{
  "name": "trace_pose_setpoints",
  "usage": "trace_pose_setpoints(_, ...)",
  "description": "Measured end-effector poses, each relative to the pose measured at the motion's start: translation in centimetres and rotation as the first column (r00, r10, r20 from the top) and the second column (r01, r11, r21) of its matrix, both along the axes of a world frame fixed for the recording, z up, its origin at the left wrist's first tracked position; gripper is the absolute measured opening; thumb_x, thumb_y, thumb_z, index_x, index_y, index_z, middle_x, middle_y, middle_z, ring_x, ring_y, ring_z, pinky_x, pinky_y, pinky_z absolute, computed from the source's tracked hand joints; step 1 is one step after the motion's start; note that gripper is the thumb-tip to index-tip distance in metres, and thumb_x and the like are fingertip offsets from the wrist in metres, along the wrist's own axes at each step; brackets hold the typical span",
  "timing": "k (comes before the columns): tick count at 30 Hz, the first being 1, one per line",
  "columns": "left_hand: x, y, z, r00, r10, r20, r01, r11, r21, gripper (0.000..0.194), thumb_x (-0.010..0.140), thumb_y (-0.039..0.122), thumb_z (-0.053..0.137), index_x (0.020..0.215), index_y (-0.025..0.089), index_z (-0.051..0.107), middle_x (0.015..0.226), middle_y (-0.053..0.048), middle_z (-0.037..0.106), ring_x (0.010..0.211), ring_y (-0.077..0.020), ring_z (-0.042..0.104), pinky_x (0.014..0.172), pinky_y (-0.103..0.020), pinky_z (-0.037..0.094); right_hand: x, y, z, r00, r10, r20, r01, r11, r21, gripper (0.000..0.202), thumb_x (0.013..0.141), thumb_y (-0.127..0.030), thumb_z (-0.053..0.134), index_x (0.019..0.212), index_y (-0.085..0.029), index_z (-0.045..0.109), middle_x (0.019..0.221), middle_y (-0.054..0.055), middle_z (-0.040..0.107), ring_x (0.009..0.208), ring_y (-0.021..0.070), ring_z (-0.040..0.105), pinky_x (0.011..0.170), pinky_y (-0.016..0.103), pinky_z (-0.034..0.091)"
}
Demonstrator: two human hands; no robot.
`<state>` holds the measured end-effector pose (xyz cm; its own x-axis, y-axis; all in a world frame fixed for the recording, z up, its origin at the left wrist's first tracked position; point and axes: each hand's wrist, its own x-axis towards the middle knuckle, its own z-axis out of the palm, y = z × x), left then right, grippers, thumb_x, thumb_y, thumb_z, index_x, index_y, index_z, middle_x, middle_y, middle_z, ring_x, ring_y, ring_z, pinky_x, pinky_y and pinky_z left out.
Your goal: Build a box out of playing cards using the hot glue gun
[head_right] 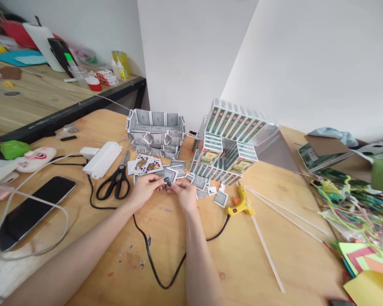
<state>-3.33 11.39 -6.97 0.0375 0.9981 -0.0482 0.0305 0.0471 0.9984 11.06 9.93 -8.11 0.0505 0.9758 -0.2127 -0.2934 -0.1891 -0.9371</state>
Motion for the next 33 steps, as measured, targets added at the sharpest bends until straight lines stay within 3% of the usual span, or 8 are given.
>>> trace_pose_setpoints(16, 0.38, -0.2, -0.33, 0.997, 0.067, -0.042, -0.065, 0.997, 0.049, 0.019, 0.071, 0.031, 0.061, 0.057, 0.018, 0.059, 0.051, 0.003, 0.056, 0.05, -0.0115, 0.05, 0.05, -0.022, 0.04, -0.19, -0.25, 0.71, 0.999, 0.028, -0.017, -0.029, 1.0, -0.009, 0.027, 0.055, -0.04, 0.082, 0.066, -0.017, 0.074, 0.069, 0.006, 0.074, 0.061, 0.0196, 0.067, 0.066, 0.034, 0.056)
trace_pose_setpoints(20, 0.67, -0.29, -0.41, 0.997, 0.076, -0.033, -0.074, 0.995, 0.062, 0.013, 0.071, 0.03, 0.061, 0.071, 0.018, 0.064, 0.062, 0.001, 0.063, 0.056, -0.0131, 0.056, 0.055, -0.024, 0.046, -0.31, -0.25, 0.84, 0.999, 0.03, -0.03, -0.03, 0.999, -0.014, 0.028, 0.054, -0.041, 0.082, 0.067, -0.017, 0.074, 0.067, 0.005, 0.074, 0.059, 0.0192, 0.067, 0.063, 0.033, 0.056)
trace_pose_setpoints(23, 0.78, -0.27, -0.55, 0.995, 0.093, -0.029, -0.091, 0.994, 0.068, 0.018, 0.074, 0.033, 0.06, 0.083, 0.017, 0.066, 0.068, 0.0, 0.066, 0.056, -0.0134, 0.058, 0.056, -0.025, 0.048, -0.36, -0.25, 0.86, 0.999, 0.034, -0.036, -0.035, 0.999, -0.021, 0.027, 0.054, -0.039, 0.082, 0.068, -0.017, 0.074, 0.067, 0.006, 0.073, 0.058, 0.0189, 0.067, 0.062, 0.033, 0.056)
trace_pose_setpoints(33, 0.73, -0.36, -0.54, 0.988, 0.112, -0.107, -0.1, 0.989, 0.109, 0.018, 0.079, 0.033, 0.059, 0.076, 0.017, 0.068, 0.054, 0.003, 0.059, 0.051, -0.0128, 0.054, 0.051, -0.022, 0.041, -0.41, -0.14, 0.48, 0.998, 0.033, -0.052, -0.037, 0.997, -0.068, 0.019, 0.057, -0.032, 0.077, 0.063, -0.015, 0.072, 0.06, 0.007, 0.071, 0.05, 0.0177, 0.065, 0.054, 0.031, 0.056)
